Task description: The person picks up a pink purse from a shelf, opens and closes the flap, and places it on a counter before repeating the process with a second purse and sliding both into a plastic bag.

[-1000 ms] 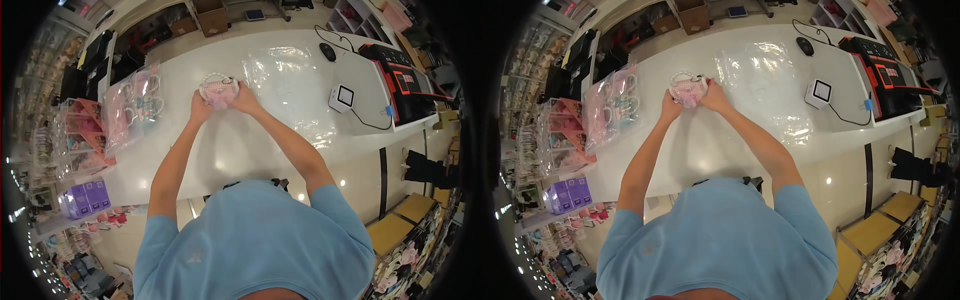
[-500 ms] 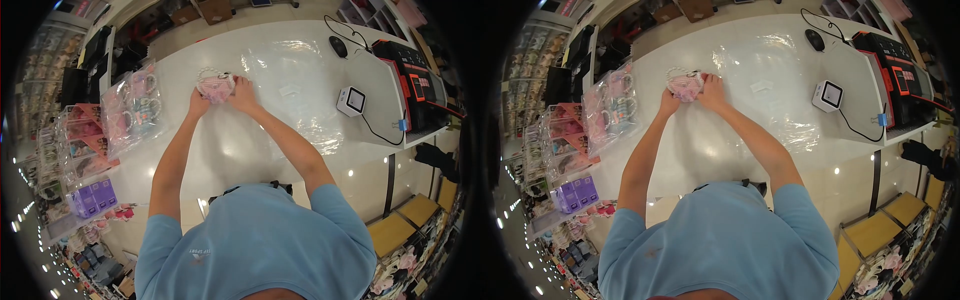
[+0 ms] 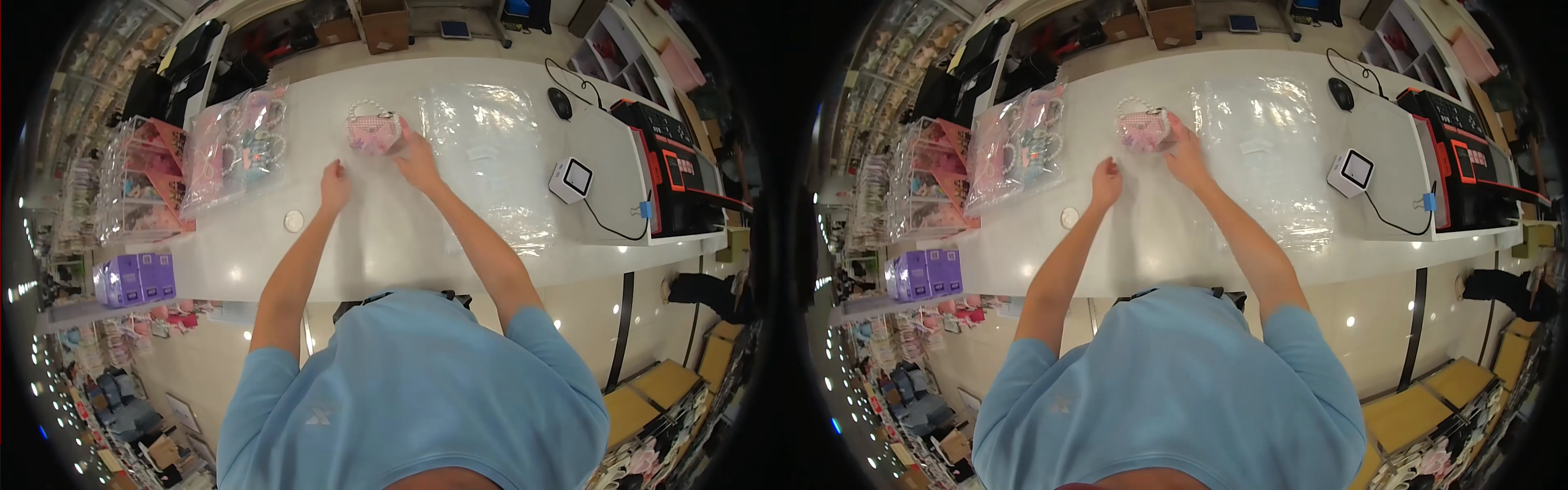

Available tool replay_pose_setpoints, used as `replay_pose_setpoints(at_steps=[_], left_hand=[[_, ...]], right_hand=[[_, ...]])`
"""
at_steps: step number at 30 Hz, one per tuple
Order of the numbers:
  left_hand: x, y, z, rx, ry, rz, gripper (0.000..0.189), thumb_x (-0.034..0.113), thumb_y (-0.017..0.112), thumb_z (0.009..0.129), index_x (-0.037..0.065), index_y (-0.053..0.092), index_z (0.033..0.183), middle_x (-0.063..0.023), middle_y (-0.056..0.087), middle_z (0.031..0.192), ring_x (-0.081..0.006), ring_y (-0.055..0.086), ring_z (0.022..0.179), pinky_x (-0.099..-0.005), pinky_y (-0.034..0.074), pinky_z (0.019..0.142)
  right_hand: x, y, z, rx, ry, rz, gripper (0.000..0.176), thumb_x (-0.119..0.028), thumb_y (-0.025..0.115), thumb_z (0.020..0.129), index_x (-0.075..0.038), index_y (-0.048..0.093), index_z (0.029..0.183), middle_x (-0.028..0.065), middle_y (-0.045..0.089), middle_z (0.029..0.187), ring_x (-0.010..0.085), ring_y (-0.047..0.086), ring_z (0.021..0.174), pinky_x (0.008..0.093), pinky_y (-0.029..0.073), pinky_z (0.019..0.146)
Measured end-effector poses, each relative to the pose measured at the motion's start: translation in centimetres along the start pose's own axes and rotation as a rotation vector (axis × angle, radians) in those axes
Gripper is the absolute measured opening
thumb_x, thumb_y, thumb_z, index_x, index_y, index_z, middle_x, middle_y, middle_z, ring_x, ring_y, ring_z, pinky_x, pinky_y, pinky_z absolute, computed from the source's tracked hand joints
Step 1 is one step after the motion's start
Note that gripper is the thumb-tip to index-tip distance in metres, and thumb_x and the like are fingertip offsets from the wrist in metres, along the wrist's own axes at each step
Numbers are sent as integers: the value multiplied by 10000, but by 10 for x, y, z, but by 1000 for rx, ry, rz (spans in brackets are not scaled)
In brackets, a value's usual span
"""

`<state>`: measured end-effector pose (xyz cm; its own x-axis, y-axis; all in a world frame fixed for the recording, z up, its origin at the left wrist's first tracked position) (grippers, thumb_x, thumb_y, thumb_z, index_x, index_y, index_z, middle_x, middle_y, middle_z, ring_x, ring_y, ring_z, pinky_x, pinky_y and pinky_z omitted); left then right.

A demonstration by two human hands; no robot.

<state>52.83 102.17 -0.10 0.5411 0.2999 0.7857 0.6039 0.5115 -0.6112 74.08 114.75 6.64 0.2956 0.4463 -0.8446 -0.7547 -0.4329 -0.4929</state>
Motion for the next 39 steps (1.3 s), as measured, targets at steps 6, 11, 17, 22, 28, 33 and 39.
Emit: replay_pose_setpoints(at_steps=[6, 11, 17, 22, 28, 33, 39], left_hand=[[40, 7, -146, -68, -49, -147, 273, 69, 587, 848, -21, 620, 1104, -140, 648, 954, -220, 636, 808, -316, 512, 737], [74, 8, -230, -300, -295, -509, 219, 59, 563, 895, -23, 625, 1088, -62, 663, 854, -106, 592, 732, -257, 488, 672], [61, 3, -248, -307, -226, -456, 262, 54, 551, 860, -21, 613, 1103, -107, 670, 859, -144, 592, 717, -282, 482, 663], [62, -14, -269, -196, -156, -329, 308, 94, 568, 806, 5, 618, 1096, -153, 663, 836, -242, 626, 714, -339, 496, 654], [21, -79, -325, -234, -276, -354, 303, 104, 590, 804, -2, 636, 1085, -95, 609, 716, -180, 576, 653, -321, 477, 628], [-48, -146, -399, -68, -385, -208, 332, 219, 643, 800, -10, 656, 1041, -157, 665, 805, -269, 640, 734, -368, 503, 672], [91, -393, -457, 363, -72, -565, 84, 51, 635, 847, -14, 632, 899, -24, 503, 671, -104, 461, 614, -272, 384, 554]], right_hand=[[-42, 21, -127, 200, 130, 305, 350, -84, 638, 850, 3, 560, 1180, 157, 622, 1077, 217, 642, 841, 286, 510, 667], [-61, 41, -207, 28, 258, 370, 188, -92, 630, 852, 0, 621, 1017, 119, 675, 838, 190, 649, 723, 284, 503, 621], [-62, 58, -218, -224, 326, 259, 184, -128, 641, 836, -4, 618, 970, 137, 679, 795, 233, 659, 703, 338, 519, 648], [-56, 73, -226, -285, 215, 80, 209, -138, 676, 808, 1, 623, 955, 128, 660, 732, 179, 641, 659, 315, 505, 608], [-84, 111, -252, -381, 78, -13, 249, -189, 682, 809, 13, 628, 944, 165, 656, 738, 294, 651, 682, 376, 510, 652], [-136, 184, -296, -620, 69, -17, 308, -224, 690, 803, 41, 643, 952, 169, 666, 753, 256, 650, 674, 352, 509, 646], [-162, 286, -348, -863, 4, 48, 366, -254, 699, 790, 58, 660, 976, 168, 671, 761, 235, 644, 684, 344, 511, 643]])
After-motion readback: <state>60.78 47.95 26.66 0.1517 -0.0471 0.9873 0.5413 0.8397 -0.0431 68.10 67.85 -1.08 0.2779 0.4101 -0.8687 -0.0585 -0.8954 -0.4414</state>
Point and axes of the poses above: each hand's wrist, its own z-axis towards the middle knuckle, its own y-axis out of the palm, x = y × z, the point moved 2 cm from there along z, towards the middle knuckle
